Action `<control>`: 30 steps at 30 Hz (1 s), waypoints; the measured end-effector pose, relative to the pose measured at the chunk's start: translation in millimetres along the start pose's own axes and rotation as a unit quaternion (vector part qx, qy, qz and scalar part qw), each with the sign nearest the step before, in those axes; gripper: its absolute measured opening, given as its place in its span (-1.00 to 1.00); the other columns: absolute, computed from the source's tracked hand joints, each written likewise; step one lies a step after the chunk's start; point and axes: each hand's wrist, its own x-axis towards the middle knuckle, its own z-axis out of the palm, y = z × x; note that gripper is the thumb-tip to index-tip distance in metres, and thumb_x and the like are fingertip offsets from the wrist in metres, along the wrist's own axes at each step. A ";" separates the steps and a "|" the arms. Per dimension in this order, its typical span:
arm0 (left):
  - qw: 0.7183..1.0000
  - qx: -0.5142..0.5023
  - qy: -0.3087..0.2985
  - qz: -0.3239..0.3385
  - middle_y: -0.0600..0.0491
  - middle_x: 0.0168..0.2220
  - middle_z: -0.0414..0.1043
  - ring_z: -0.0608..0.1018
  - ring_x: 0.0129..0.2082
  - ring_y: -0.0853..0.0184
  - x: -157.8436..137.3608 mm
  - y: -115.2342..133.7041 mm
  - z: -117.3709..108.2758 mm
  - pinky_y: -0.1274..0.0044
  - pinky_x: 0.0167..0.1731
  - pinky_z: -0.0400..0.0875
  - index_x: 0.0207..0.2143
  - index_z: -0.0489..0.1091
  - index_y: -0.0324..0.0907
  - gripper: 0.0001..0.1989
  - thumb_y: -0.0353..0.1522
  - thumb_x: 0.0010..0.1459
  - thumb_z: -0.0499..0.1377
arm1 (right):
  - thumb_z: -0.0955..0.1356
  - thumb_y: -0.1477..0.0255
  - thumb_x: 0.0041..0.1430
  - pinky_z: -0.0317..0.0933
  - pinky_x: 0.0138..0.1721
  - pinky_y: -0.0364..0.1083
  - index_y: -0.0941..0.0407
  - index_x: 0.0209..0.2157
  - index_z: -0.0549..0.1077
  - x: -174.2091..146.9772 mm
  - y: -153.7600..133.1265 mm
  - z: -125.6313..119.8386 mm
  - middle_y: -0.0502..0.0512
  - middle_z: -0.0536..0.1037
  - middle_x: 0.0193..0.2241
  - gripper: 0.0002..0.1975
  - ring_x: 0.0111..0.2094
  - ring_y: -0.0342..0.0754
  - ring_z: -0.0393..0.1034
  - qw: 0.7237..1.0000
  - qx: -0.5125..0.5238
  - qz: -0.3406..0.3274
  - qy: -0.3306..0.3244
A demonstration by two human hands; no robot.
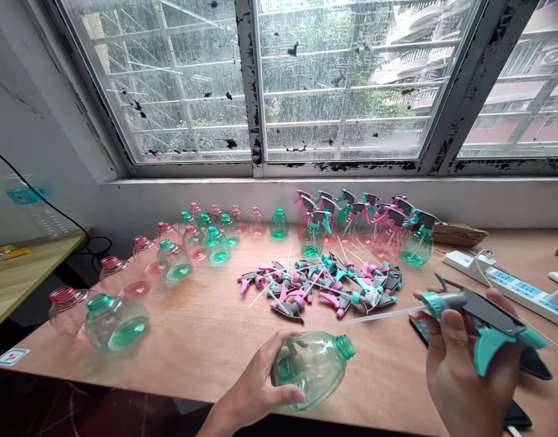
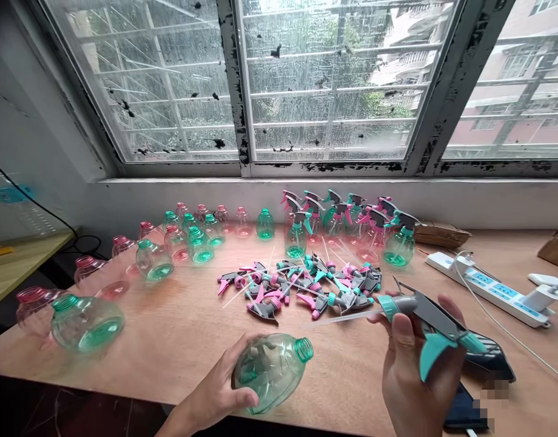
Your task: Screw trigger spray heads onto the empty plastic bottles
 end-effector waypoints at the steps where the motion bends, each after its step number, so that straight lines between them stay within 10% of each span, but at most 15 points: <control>1: 1.000 0.005 -0.001 -0.003 -0.11 0.10 0.46 0.45 0.15 -0.09 -0.1 -0.1 0.3 0.26 0.17 0.33 0.19 0.33 -0.08 -0.14 0.04 -0.12 0.44 | 0.48 0.36 0.20 0.40 -0.17 0.02 -0.13 0.29 0.24 0.1 -4.4 1.5 0.09 0.55 0.02 -0.33 -0.13 0.08 0.51 1.000 0.008 -0.002 0.003; 9: 0.999 -0.039 -0.011 -0.017 -0.14 0.16 0.41 0.43 0.19 -0.10 1.3 2.3 1.4 0.24 0.19 0.32 0.20 0.28 -0.08 -0.13 0.10 -0.09 0.39 | 0.50 0.22 0.12 0.30 0.05 0.24 -0.14 0.29 0.26 -2.0 -12.1 -0.3 0.13 0.54 -0.04 -0.28 -0.10 0.19 0.50 0.998 -0.036 0.049 0.035; 15: 0.998 -0.043 0.034 -0.004 -0.17 0.23 0.31 0.32 0.27 -0.13 0.3 -6.2 -1.1 0.23 0.24 0.21 0.25 0.19 -0.05 -0.02 0.10 -0.16 0.42 | 0.51 0.22 0.09 0.42 -0.01 0.20 0.01 0.27 0.25 -23.3 38.7 -23.0 0.12 0.57 -0.19 -0.25 -0.13 0.22 0.55 0.974 -0.167 0.080 -0.133; 22: 0.995 -0.085 0.054 -0.001 -0.16 0.14 0.36 0.44 0.15 -0.08 1.5 -10.9 -1.8 0.24 0.13 0.30 0.16 0.15 -0.05 -0.06 0.04 -0.18 0.47 | 0.50 0.33 0.10 0.49 -0.05 0.11 0.01 -0.21 0.56 -30.1 65.2 -35.5 0.23 0.49 0.08 -0.81 0.05 0.27 0.48 0.919 -0.222 -0.054 -0.321; 30: 0.996 -0.067 0.064 -0.001 -0.12 0.02 0.45 0.51 0.02 -0.02 2.5 -7.2 -2.8 0.25 0.04 0.34 0.15 0.14 -0.08 -0.18 0.10 -0.02 0.34 | 0.51 0.26 0.02 0.53 -0.26 -0.08 -0.04 -0.17 0.64 -52.7 71.6 -41.1 0.08 0.73 -0.30 -0.71 -0.25 0.16 0.64 0.901 -0.166 0.106 -0.387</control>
